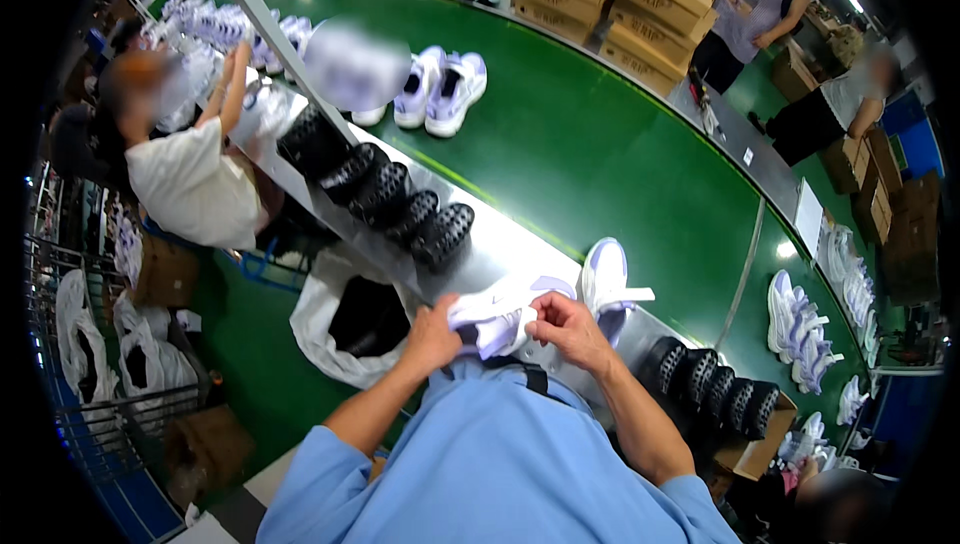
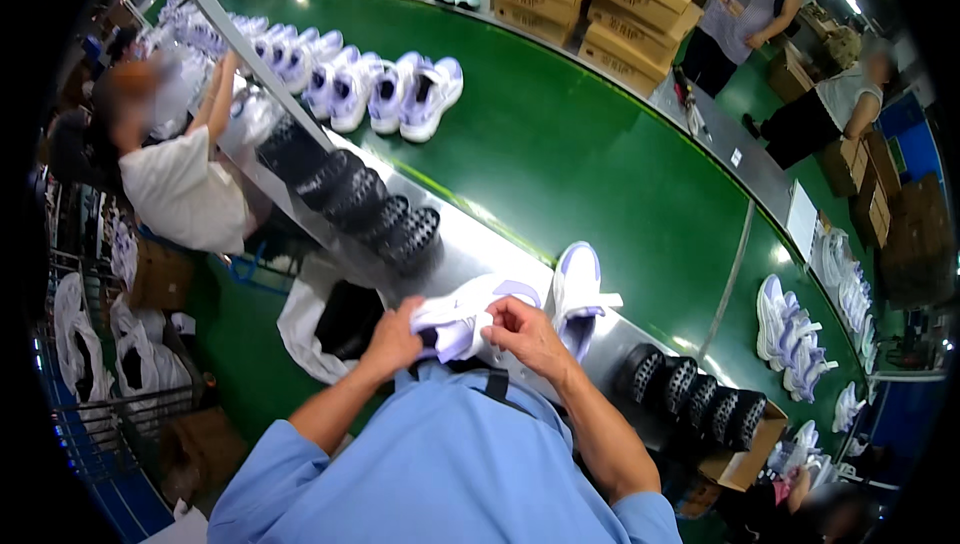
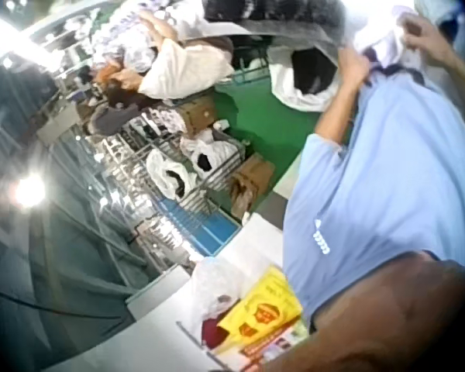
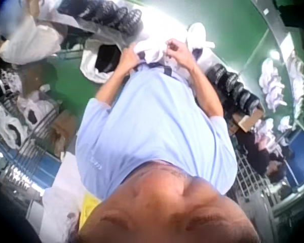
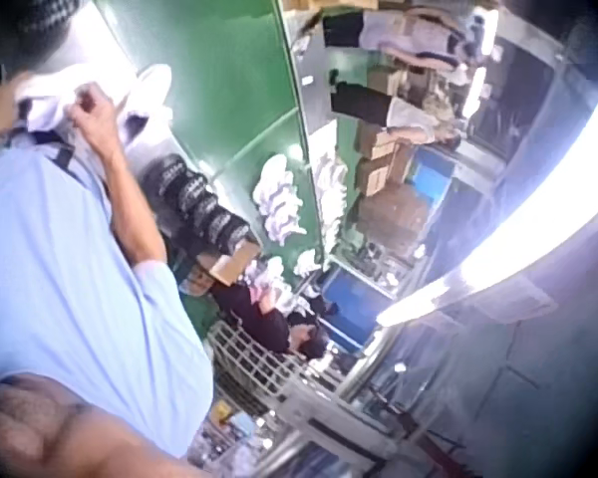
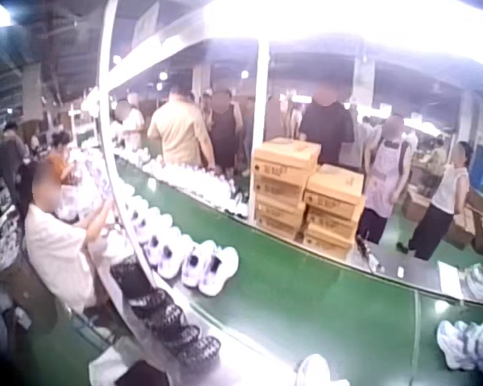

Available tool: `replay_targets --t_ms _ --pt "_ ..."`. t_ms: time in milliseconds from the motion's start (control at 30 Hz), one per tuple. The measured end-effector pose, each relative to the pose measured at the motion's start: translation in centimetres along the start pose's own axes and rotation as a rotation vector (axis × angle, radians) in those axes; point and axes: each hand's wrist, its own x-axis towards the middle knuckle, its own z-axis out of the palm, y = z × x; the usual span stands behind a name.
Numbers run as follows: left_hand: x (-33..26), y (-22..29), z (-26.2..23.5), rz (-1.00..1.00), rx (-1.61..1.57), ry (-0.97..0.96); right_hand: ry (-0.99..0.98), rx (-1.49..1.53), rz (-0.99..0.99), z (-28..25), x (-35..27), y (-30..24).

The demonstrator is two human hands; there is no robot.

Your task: The person prepares shoes on a production line by inserting black plastic shoe forms into white and purple sneakers, then moves to a bag to retrieve more shoe forms and continues the process with black sneakers.

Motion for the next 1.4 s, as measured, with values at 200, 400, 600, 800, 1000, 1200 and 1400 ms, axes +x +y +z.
replay_targets --t_ms 200,400,600,800,1000,1200,1400 --pt "-2.5 3.4 -3.2 0.240 0.082 0.130 -0.016 -0.132 0.036 0.8 -2.0 -1.9" --pt "-3.1 4.5 -5.1 0.361 0.173 0.132 -0.051 -0.259 -0.111 1.5 -1.3 -2.4" --pt "-2.7 5.1 -6.2 0.519 0.228 0.133 -0.125 -0.365 -0.114 2.4 -0.2 -3.4" --pt "-2.5 5.2 -6.5 0.608 0.257 0.149 -0.170 -0.267 -0.079 2.9 0.6 -3.3" --pt "-2.3 5.3 -7.0 0.630 0.238 0.128 -0.183 -0.340 0.017 3.3 1.2 -3.5" --pt "-2.6 5.5 -7.2 0.562 0.202 0.023 -0.137 -0.508 -0.019 4.0 2.2 -2.8" --pt "-1.4 1.9 -4.0 0.240 0.077 -0.037 0.193 -0.603 -0.023 3.1 2.9 -0.9"
